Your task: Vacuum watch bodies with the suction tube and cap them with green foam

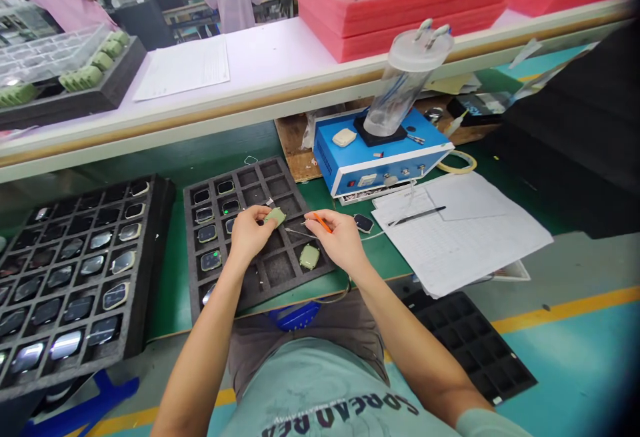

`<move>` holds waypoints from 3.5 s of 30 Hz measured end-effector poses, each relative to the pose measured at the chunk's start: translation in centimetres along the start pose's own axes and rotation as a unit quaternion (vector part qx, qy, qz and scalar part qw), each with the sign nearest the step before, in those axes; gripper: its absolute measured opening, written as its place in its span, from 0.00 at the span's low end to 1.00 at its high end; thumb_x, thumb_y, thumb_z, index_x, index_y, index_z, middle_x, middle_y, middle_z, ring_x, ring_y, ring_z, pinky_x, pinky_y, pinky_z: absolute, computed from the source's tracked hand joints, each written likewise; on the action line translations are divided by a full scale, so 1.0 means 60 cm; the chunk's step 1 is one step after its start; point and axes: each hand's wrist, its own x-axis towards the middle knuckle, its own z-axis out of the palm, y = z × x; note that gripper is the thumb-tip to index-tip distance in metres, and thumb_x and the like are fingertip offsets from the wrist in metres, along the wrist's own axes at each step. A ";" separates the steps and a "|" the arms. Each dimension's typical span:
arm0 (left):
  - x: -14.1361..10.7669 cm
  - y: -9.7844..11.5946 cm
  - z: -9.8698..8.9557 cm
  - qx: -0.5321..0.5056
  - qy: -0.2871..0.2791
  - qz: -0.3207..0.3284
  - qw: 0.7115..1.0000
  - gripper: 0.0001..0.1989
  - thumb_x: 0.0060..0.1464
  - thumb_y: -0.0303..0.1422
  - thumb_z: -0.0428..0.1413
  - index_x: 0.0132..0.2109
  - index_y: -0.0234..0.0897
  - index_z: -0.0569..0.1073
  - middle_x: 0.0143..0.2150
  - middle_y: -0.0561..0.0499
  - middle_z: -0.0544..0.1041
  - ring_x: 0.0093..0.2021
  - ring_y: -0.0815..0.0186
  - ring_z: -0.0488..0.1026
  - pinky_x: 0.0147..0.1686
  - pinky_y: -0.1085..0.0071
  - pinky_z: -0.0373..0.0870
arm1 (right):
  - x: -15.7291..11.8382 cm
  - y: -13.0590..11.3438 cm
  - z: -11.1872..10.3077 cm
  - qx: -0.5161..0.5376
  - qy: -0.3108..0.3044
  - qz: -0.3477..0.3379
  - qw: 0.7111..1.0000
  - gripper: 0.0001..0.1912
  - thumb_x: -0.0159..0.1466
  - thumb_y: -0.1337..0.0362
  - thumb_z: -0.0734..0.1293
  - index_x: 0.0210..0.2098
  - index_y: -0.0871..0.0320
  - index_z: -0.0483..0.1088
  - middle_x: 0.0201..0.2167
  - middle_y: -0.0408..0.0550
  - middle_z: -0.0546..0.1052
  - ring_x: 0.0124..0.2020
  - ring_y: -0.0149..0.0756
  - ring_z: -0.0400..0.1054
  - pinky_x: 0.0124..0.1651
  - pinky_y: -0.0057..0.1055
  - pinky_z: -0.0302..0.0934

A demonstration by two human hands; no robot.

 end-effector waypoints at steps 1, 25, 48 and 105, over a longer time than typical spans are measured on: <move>-0.002 0.000 -0.003 -0.025 0.000 -0.002 1.000 0.11 0.44 0.34 0.63 0.36 0.36 0.81 0.34 0.46 0.82 0.35 0.60 0.77 0.37 0.67 0.68 | -0.001 0.000 0.001 0.003 -0.002 -0.002 1.000 0.15 0.62 0.56 0.70 0.41 0.59 0.80 0.39 0.53 0.84 0.37 0.43 0.78 0.44 0.37 0.70; -0.079 0.003 -0.022 -0.361 -0.100 -0.125 0.919 0.22 0.39 0.32 0.68 0.46 0.37 0.84 0.33 0.47 0.81 0.25 0.70 0.72 0.19 0.78 0.57 | 0.000 -0.032 0.012 0.006 -0.133 -0.007 0.991 0.12 0.66 0.55 0.64 0.39 0.58 0.70 0.28 0.40 0.71 0.26 0.31 0.62 0.32 0.28 0.57; -0.083 -0.001 -0.012 -0.327 -0.064 -0.061 0.941 0.20 0.46 0.47 0.70 0.38 0.35 0.79 0.23 0.54 0.70 0.20 0.74 0.61 0.19 0.77 0.54 | -0.003 -0.073 -0.009 -0.066 -0.134 -0.044 0.988 0.09 0.64 0.60 0.67 0.33 0.58 0.76 0.27 0.42 0.77 0.28 0.32 0.66 0.33 0.28 0.57; -0.082 -0.003 -0.030 -0.474 -0.201 -0.122 0.849 0.20 0.43 0.42 0.71 0.33 0.30 0.76 0.24 0.53 0.69 0.18 0.79 0.57 0.16 0.82 0.52 | -0.027 -0.074 -0.010 -0.102 -0.076 -0.402 0.907 0.10 0.70 0.70 0.67 0.44 0.56 0.80 0.41 0.48 0.83 0.39 0.32 0.78 0.43 0.26 0.71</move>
